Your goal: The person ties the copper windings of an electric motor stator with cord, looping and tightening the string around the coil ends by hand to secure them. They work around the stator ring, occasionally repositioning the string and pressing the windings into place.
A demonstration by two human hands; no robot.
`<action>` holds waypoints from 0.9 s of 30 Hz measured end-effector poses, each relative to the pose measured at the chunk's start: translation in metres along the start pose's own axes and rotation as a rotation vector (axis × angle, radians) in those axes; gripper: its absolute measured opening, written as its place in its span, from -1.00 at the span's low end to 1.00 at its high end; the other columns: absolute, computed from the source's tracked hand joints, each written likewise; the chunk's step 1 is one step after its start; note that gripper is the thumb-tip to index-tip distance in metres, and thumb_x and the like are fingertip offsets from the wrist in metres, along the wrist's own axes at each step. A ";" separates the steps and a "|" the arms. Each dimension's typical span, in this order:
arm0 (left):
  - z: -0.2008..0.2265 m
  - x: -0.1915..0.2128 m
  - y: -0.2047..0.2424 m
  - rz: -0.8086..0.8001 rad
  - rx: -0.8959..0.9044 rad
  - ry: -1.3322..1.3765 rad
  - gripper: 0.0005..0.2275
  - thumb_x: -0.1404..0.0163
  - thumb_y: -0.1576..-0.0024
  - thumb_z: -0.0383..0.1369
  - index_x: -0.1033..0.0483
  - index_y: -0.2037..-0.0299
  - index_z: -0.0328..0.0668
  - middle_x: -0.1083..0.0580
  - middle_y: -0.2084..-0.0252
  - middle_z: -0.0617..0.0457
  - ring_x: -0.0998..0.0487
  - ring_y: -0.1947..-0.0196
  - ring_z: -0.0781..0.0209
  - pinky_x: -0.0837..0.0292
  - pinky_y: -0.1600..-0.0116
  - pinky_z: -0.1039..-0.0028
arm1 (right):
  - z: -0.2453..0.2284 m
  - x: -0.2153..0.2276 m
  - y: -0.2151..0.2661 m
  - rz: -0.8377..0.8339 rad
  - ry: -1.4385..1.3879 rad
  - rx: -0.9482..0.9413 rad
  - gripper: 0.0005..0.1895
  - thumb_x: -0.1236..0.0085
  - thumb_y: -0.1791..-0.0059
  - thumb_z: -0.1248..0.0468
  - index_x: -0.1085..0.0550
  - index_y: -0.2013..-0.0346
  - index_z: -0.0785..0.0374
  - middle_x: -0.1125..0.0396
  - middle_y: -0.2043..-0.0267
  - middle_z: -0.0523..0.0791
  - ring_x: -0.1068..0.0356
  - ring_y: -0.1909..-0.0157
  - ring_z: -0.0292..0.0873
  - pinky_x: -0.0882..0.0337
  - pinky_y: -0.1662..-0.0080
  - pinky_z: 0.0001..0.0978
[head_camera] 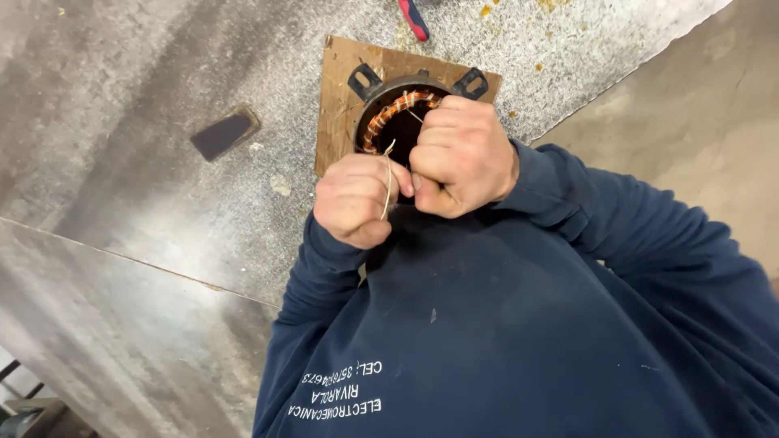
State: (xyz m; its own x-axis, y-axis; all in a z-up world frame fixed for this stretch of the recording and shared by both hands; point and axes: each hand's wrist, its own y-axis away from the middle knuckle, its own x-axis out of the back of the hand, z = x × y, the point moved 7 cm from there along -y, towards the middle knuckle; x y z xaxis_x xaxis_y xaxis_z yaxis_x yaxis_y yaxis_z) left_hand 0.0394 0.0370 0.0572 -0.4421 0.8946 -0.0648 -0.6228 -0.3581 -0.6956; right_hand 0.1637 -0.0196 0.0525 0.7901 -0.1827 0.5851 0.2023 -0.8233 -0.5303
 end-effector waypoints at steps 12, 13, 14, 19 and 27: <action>0.004 -0.004 0.004 0.176 0.059 -0.033 -0.56 0.07 -0.37 -0.25 -0.29 0.57 -0.36 -0.34 0.56 -0.01 -0.43 0.49 0.07 -0.55 0.17 0.23 | -0.010 -0.004 0.014 0.126 0.056 -0.171 -0.79 -0.12 0.14 0.30 -0.29 0.59 0.23 -0.16 0.54 -0.07 -0.22 0.42 0.05 -0.20 0.27 -0.12; 0.005 -0.004 0.004 0.170 0.063 -0.022 -0.56 0.07 -0.37 -0.25 -0.28 0.57 -0.35 -0.33 0.56 -0.01 -0.43 0.49 0.07 -0.55 0.18 0.23 | -0.012 -0.004 0.017 0.170 0.066 -0.205 -0.80 -0.13 0.13 0.30 -0.30 0.58 0.24 -0.17 0.54 -0.06 -0.23 0.42 0.06 -0.21 0.26 -0.12; 0.005 -0.004 0.002 0.150 0.071 0.000 -0.56 0.06 -0.36 -0.25 -0.27 0.58 -0.35 -0.32 0.57 -0.02 -0.43 0.50 0.07 -0.55 0.19 0.23 | -0.015 -0.004 0.021 0.228 0.083 -0.248 -0.81 -0.13 0.11 0.30 -0.32 0.57 0.24 -0.18 0.53 -0.05 -0.24 0.42 0.06 -0.21 0.26 -0.11; -0.002 0.001 -0.006 0.013 0.108 0.107 -0.56 0.07 -0.37 -0.26 -0.24 0.57 -0.35 -0.31 0.57 -0.03 -0.43 0.50 0.06 -0.56 0.19 0.25 | -0.029 -0.011 0.035 0.374 0.123 -0.385 -0.79 -0.13 0.08 0.30 -0.33 0.57 0.25 -0.19 0.53 -0.04 -0.25 0.42 0.08 -0.20 0.26 -0.11; 0.027 -0.012 -0.049 -0.322 0.201 0.043 -0.66 -0.08 -0.25 -0.36 -0.29 0.55 -0.29 -0.34 0.53 -0.03 -0.43 0.49 0.00 -0.44 0.29 0.27 | -0.040 -0.001 0.040 0.350 -0.022 -0.403 -0.91 -0.14 0.07 0.36 -0.43 0.33 0.33 -0.35 0.27 0.00 -0.40 0.17 0.11 -0.37 0.07 -0.13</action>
State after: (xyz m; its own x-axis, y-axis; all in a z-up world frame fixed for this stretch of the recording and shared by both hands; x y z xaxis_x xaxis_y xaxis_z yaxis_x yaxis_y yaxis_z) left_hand 0.0582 0.0368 0.1114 -0.1784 0.9788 0.1009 -0.8416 -0.0987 -0.5310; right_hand 0.1483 -0.0742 0.0552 0.7833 -0.4759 0.3999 -0.3107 -0.8569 -0.4112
